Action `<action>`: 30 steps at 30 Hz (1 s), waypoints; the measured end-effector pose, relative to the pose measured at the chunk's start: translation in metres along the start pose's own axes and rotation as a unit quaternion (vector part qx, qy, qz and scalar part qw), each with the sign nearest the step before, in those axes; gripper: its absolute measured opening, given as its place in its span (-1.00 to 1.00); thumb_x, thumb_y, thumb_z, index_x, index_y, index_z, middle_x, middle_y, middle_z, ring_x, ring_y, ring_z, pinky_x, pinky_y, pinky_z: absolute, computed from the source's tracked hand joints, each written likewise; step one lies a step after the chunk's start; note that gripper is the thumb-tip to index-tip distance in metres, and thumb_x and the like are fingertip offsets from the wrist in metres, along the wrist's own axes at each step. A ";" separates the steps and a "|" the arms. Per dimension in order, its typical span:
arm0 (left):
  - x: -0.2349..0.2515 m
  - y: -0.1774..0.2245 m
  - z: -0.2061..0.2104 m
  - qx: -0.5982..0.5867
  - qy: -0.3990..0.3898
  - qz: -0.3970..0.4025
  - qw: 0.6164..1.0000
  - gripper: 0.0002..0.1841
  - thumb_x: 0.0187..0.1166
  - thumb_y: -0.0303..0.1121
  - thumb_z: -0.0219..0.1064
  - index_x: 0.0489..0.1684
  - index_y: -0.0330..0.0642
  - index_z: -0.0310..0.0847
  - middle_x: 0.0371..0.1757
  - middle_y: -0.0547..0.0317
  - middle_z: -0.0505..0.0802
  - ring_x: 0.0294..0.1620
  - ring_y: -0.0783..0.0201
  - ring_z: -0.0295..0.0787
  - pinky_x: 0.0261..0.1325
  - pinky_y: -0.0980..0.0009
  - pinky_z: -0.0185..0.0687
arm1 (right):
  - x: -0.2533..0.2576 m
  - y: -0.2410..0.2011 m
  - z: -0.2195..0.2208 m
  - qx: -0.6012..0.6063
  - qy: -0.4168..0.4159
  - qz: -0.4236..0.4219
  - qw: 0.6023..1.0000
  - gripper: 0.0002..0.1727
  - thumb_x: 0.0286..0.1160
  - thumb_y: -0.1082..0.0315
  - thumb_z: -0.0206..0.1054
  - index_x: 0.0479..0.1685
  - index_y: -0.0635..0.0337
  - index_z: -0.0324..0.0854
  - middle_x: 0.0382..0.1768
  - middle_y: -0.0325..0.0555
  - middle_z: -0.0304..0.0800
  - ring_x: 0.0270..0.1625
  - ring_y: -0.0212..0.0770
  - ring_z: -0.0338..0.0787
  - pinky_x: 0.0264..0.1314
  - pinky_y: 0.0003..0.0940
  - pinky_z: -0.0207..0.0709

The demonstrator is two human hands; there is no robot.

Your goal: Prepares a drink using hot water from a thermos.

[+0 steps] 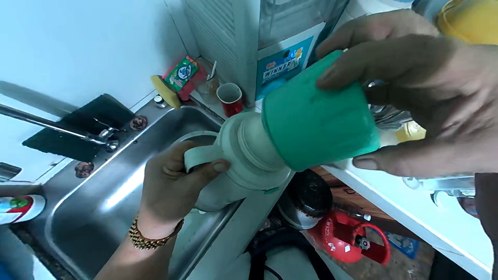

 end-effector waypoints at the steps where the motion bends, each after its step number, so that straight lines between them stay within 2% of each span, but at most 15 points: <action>1: 0.001 0.001 -0.001 -0.009 0.002 0.001 1.000 -0.85 0.47 -0.09 0.56 -0.14 0.23 0.76 -0.34 0.71 0.83 -0.39 0.71 0.73 -0.33 0.71 0.69 | -0.005 0.002 -0.004 0.020 0.007 0.016 1.000 -0.17 0.22 0.20 0.58 0.66 -0.10 0.41 0.61 -0.23 0.40 0.59 -0.24 0.54 0.43 -0.34 0.76; 3: 0.003 0.002 -0.002 -0.023 0.009 -0.003 1.000 -0.84 0.48 -0.10 0.55 -0.09 0.24 0.77 -0.29 0.70 0.85 -0.38 0.69 0.75 -0.33 0.69 0.72 | -0.016 0.010 -0.013 0.066 0.037 0.048 0.996 -0.17 0.36 0.15 0.54 0.72 -0.05 0.31 0.50 -0.32 0.57 0.44 -0.36 0.69 0.31 -0.43 0.81; 5: 0.004 0.002 -0.004 -0.021 0.021 -0.009 1.000 -0.84 0.50 -0.11 0.54 -0.09 0.23 0.75 -0.30 0.68 0.85 -0.42 0.68 0.73 -0.37 0.69 0.70 | -0.031 0.031 -0.023 0.103 0.079 0.096 0.987 -0.21 0.47 0.12 0.49 0.73 -0.08 0.26 0.46 -0.35 0.60 0.35 -0.39 0.74 0.30 -0.45 0.79; 7: 0.004 0.002 -0.005 -0.008 0.029 -0.011 0.999 -0.85 0.50 -0.13 0.54 -0.10 0.19 0.75 -0.32 0.65 0.85 -0.43 0.66 0.73 -0.39 0.67 0.70 | -0.046 0.058 -0.019 0.056 0.146 0.219 0.963 -0.18 0.37 0.11 0.50 0.73 -0.17 0.31 0.39 -0.30 0.67 0.21 -0.36 0.80 0.19 -0.36 0.81; 8: 0.004 0.002 -0.006 0.001 0.030 -0.009 1.000 -0.84 0.49 -0.14 0.55 -0.11 0.18 0.75 -0.32 0.64 0.85 -0.42 0.66 0.74 -0.38 0.66 0.71 | -0.052 0.074 -0.011 -0.004 0.165 0.301 0.939 -0.15 0.27 0.09 0.55 0.71 -0.21 0.36 0.39 -0.21 0.69 0.21 -0.26 0.82 0.17 -0.20 0.82; 10: 0.004 0.002 -0.005 0.028 0.024 -0.004 0.999 -0.84 0.48 -0.13 0.55 -0.12 0.17 0.74 -0.32 0.66 0.84 -0.41 0.67 0.74 -0.36 0.67 0.70 | -0.059 0.119 0.018 -0.100 0.139 0.410 0.896 -0.09 0.19 0.15 0.67 0.71 -0.15 0.41 0.54 0.21 0.51 0.36 0.27 0.68 0.26 0.44 0.57; 11: 0.004 0.003 -0.005 0.042 0.021 -0.004 0.999 -0.84 0.48 -0.13 0.56 -0.13 0.18 0.74 -0.33 0.67 0.84 -0.41 0.68 0.74 -0.36 0.68 0.70 | -0.062 0.141 0.036 -0.146 0.109 0.436 0.881 -0.10 0.18 0.16 0.69 0.69 -0.12 0.44 0.56 0.32 0.47 0.37 0.45 0.64 0.22 0.62 0.49; 13: 0.002 0.003 -0.007 0.076 0.017 -0.014 0.997 -0.82 0.47 -0.09 0.56 -0.17 0.18 0.71 -0.37 0.69 0.80 -0.44 0.70 0.69 -0.38 0.71 0.66 | -0.066 0.173 0.068 -0.201 0.046 0.472 0.857 -0.14 0.22 0.12 0.66 0.68 -0.16 0.46 0.58 0.32 0.47 0.31 0.55 0.66 0.12 0.69 0.49; 18: -0.003 0.003 -0.010 0.110 0.009 -0.041 0.993 -0.82 0.45 -0.05 0.56 -0.19 0.21 0.71 -0.41 0.71 0.78 -0.49 0.72 0.64 -0.44 0.72 0.59 | -0.074 0.198 0.099 -0.210 0.005 0.509 0.835 -0.18 0.34 0.08 0.56 0.73 -0.20 0.41 0.64 0.29 0.44 0.40 0.55 0.61 0.18 0.63 0.49; 21: -0.002 0.008 -0.005 0.119 -0.010 -0.050 0.992 -0.82 0.44 -0.07 0.55 -0.20 0.17 0.72 -0.40 0.71 0.79 -0.46 0.75 0.66 -0.40 0.75 0.60 | -0.078 0.201 0.102 -0.223 -0.001 0.516 0.827 -0.14 0.38 0.05 0.56 0.79 -0.23 0.33 0.70 0.33 0.35 0.59 0.61 0.42 0.28 0.67 0.40; 23: -0.002 0.009 -0.001 0.134 -0.026 -0.054 0.989 -0.80 0.44 -0.07 0.55 -0.21 0.14 0.70 -0.40 0.69 0.78 -0.43 0.75 0.67 -0.37 0.75 0.63 | -0.074 0.188 0.098 -0.222 0.039 0.486 0.844 -0.17 0.46 0.06 0.52 0.80 -0.18 0.31 0.72 0.30 0.33 0.67 0.59 0.32 0.38 0.66 0.36; 24: -0.002 0.008 0.002 0.147 -0.034 -0.055 0.987 -0.79 0.45 -0.05 0.54 -0.24 0.12 0.69 -0.42 0.68 0.77 -0.44 0.76 0.66 -0.38 0.76 0.61 | -0.069 0.174 0.094 -0.214 0.090 0.446 0.864 -0.28 0.55 0.08 0.44 0.75 -0.10 0.40 0.66 0.24 0.46 0.62 0.48 0.45 0.39 0.55 0.44; 26: -0.001 0.007 0.006 0.176 -0.053 -0.054 0.982 -0.76 0.46 -0.03 0.52 -0.27 0.07 0.68 -0.45 0.63 0.74 -0.48 0.77 0.61 -0.43 0.77 0.55 | -0.054 0.135 0.085 -0.123 0.175 0.351 0.912 -0.46 0.73 0.02 0.26 0.63 -0.03 0.53 0.44 0.00 0.71 0.36 0.04 0.76 0.32 0.10 0.67; 28: 0.001 0.007 0.012 0.206 -0.073 -0.058 0.974 -0.73 0.47 0.00 0.50 -0.27 0.05 0.67 -0.47 0.63 0.71 -0.50 0.80 0.57 -0.45 0.79 0.51 | -0.037 0.096 0.082 0.026 0.169 0.266 0.949 -0.45 0.72 -0.03 0.22 0.62 -0.06 0.54 0.31 -0.17 0.79 0.19 -0.27 0.83 0.21 -0.21 0.76; 30: 0.003 0.008 0.017 0.228 -0.086 -0.063 0.968 -0.68 0.48 0.06 0.49 -0.22 0.03 0.70 -0.46 0.61 0.73 -0.51 0.80 0.57 -0.45 0.79 0.50 | -0.026 0.073 0.082 0.083 0.116 0.240 0.960 -0.44 0.63 0.01 0.35 0.61 -0.14 0.56 0.30 -0.22 0.80 0.14 -0.34 0.83 0.15 -0.30 0.76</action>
Point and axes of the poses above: each hand's wrist, its own x-axis towards the middle knuckle, its own z-axis out of the palm, y = z × x, the point moved 2 cm from there along x, towards the middle knuckle
